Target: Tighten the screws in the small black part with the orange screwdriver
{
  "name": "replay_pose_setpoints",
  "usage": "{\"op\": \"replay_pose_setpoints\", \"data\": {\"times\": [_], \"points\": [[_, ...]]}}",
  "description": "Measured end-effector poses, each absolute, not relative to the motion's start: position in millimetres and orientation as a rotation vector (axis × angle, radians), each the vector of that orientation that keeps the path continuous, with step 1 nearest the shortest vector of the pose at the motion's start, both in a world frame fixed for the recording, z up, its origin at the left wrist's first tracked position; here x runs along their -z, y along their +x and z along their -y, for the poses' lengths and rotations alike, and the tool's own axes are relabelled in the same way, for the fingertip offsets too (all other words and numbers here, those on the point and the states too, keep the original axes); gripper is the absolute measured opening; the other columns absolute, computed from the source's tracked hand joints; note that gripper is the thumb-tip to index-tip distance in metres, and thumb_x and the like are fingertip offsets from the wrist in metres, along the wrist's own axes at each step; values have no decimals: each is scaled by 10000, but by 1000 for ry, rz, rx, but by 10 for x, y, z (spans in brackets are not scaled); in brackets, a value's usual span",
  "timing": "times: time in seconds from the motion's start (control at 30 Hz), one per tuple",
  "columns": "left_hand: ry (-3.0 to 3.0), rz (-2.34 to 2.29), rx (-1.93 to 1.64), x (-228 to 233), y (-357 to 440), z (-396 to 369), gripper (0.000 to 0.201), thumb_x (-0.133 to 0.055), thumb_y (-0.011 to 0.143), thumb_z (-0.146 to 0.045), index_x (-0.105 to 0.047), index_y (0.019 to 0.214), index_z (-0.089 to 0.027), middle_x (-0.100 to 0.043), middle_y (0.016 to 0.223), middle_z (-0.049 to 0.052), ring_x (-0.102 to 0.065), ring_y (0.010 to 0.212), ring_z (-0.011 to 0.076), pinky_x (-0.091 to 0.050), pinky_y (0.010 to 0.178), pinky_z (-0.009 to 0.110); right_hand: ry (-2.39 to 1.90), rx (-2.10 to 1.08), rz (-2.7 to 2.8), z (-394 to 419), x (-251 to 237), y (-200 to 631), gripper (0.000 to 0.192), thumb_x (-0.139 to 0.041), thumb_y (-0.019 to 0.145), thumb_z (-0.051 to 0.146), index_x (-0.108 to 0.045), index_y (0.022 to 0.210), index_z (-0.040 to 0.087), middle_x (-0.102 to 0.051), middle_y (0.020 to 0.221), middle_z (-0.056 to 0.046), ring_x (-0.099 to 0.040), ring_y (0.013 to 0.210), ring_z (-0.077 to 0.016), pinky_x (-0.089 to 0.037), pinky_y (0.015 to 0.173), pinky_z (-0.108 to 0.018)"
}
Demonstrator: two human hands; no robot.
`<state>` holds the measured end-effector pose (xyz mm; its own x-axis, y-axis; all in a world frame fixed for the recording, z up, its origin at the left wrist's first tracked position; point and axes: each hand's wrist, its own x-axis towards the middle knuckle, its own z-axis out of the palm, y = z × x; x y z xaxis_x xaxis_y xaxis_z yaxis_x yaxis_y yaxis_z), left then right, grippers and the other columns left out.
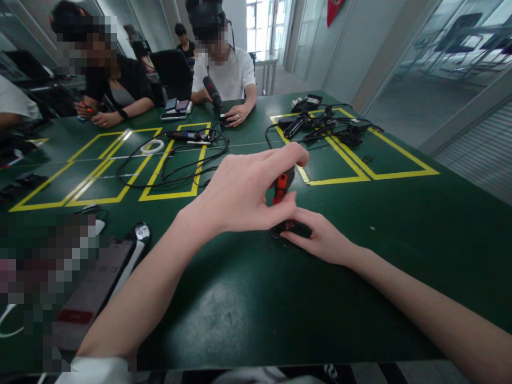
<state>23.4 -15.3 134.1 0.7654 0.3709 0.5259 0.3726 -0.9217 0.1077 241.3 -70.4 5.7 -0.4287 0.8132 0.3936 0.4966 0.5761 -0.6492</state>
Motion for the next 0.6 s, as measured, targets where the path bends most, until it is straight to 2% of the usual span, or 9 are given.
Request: {"op": "replay_pose_setpoints", "data": {"times": [0.1, 0.27, 0.6], "points": [[-2955, 613, 877, -1338, 234, 154, 337, -545, 874, -244, -585, 1205, -186, -726, 968, 12, -676, 804, 146, -458, 657, 252, -1038, -592, 2105, 704, -65, 2411, 99, -636, 963, 211, -653, 1058, 192, -712, 983, -70, -695, 835, -196, -603, 744, -326], [-2953, 655, 870, -1343, 238, 167, 319, -542, 905, -269, -580, 1214, -199, -684, 798, -31, -665, 744, 139, -441, 635, 239, -1043, -599, 2097, 702, -69, 2413, 94, -637, 958, 224, -654, 1046, 196, -720, 986, -74, -704, 836, -204, -611, 744, -336], [-2970, 626, 849, -1344, 239, 154, 376, -517, 881, -231, -573, 1250, -193, -719, 947, 10, -666, 790, 141, -481, 668, 243, -1071, -603, 2102, 703, -83, 2423, 102, -647, 952, 237, -665, 1047, 208, -733, 997, -78, -713, 848, -213, -624, 763, -358]]}}
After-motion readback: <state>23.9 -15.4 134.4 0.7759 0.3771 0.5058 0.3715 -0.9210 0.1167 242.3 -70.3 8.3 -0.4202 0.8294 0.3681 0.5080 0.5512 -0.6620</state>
